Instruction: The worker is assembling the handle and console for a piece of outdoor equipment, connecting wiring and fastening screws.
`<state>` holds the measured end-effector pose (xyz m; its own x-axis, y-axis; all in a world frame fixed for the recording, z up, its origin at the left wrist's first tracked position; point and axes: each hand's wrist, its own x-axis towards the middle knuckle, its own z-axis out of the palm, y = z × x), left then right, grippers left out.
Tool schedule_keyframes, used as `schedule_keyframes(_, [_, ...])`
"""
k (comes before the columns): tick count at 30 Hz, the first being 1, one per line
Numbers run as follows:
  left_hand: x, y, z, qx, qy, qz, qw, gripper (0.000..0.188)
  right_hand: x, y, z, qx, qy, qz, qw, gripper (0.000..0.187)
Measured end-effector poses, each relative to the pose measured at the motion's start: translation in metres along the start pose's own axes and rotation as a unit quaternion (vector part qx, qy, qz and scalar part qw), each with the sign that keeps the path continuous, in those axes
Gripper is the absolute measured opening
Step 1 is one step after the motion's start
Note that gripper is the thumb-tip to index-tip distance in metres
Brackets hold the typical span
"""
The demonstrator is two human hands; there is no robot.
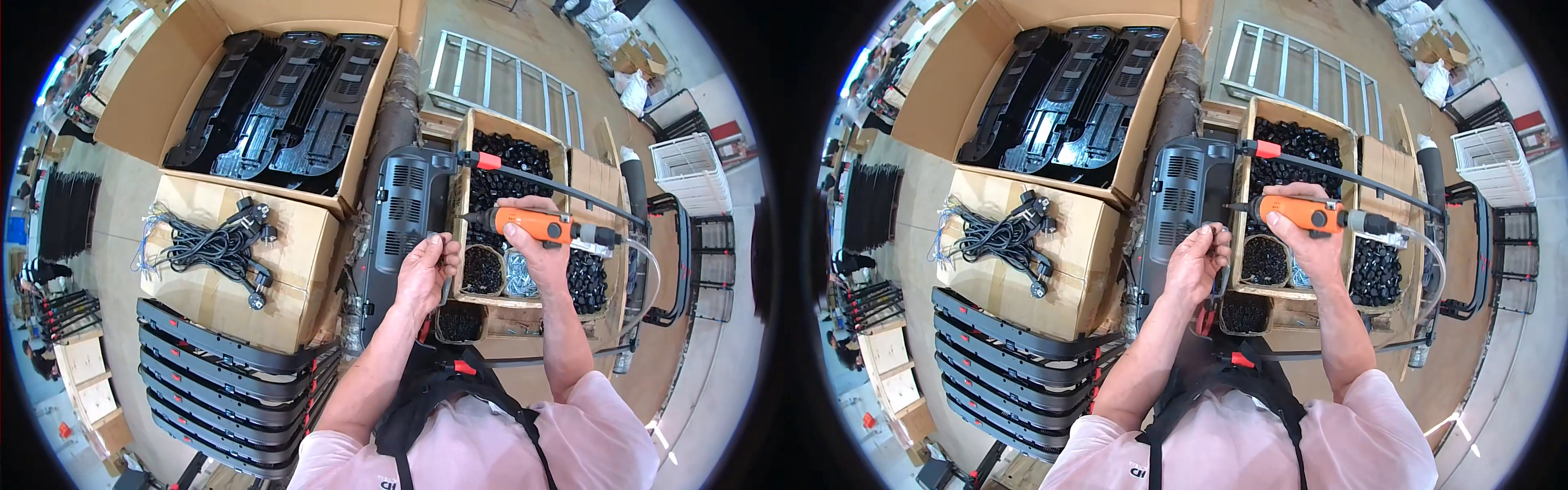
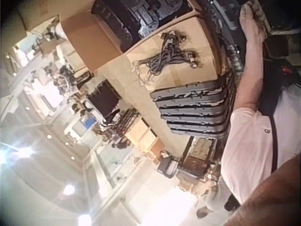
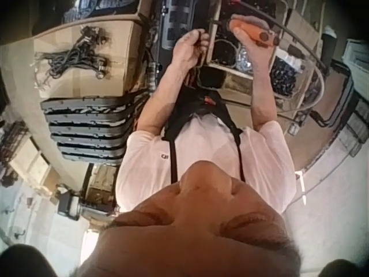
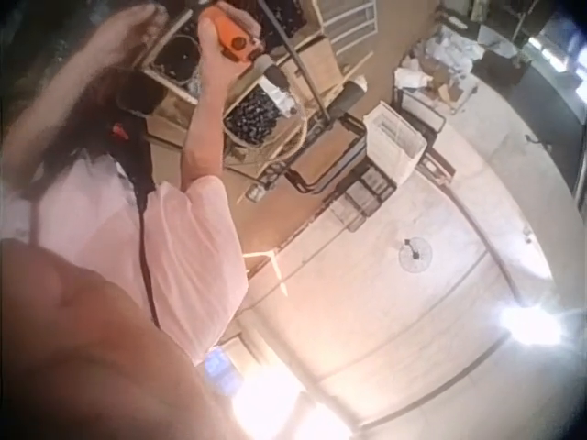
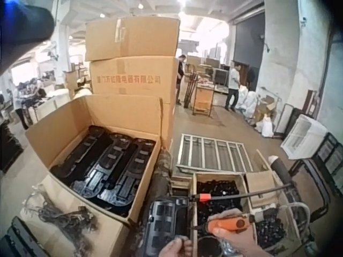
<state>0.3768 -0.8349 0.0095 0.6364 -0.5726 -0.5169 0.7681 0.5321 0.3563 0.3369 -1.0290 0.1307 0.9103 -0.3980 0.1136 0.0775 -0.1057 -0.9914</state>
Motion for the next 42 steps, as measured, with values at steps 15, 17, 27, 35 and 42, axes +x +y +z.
schedule_keyframes(15, [0.017,0.037,-0.007,-0.158,-0.002,0.033,0.987,0.022,0.018,-0.016,0.052,-0.012,-0.057,0.036,0.998,0.054])
schedule_keyframes(17, [0.020,0.038,-0.011,-0.167,-0.031,0.033,0.985,0.024,0.021,-0.018,0.056,-0.020,-0.062,0.049,0.997,0.054])
schedule_keyframes(27, [0.013,0.034,-0.005,-0.216,-0.017,0.046,0.975,0.028,0.035,-0.013,0.084,-0.047,-0.050,0.033,0.997,0.053])
schedule_keyframes(35, [-0.008,0.014,-0.010,-0.035,0.010,0.035,0.999,0.035,0.076,0.018,0.124,-0.053,-0.085,0.009,0.995,0.051])
schedule_keyframes(42, [-0.022,0.020,-0.015,-0.069,0.033,0.049,0.996,0.031,0.089,0.027,0.139,-0.100,-0.119,-0.006,0.988,0.049])
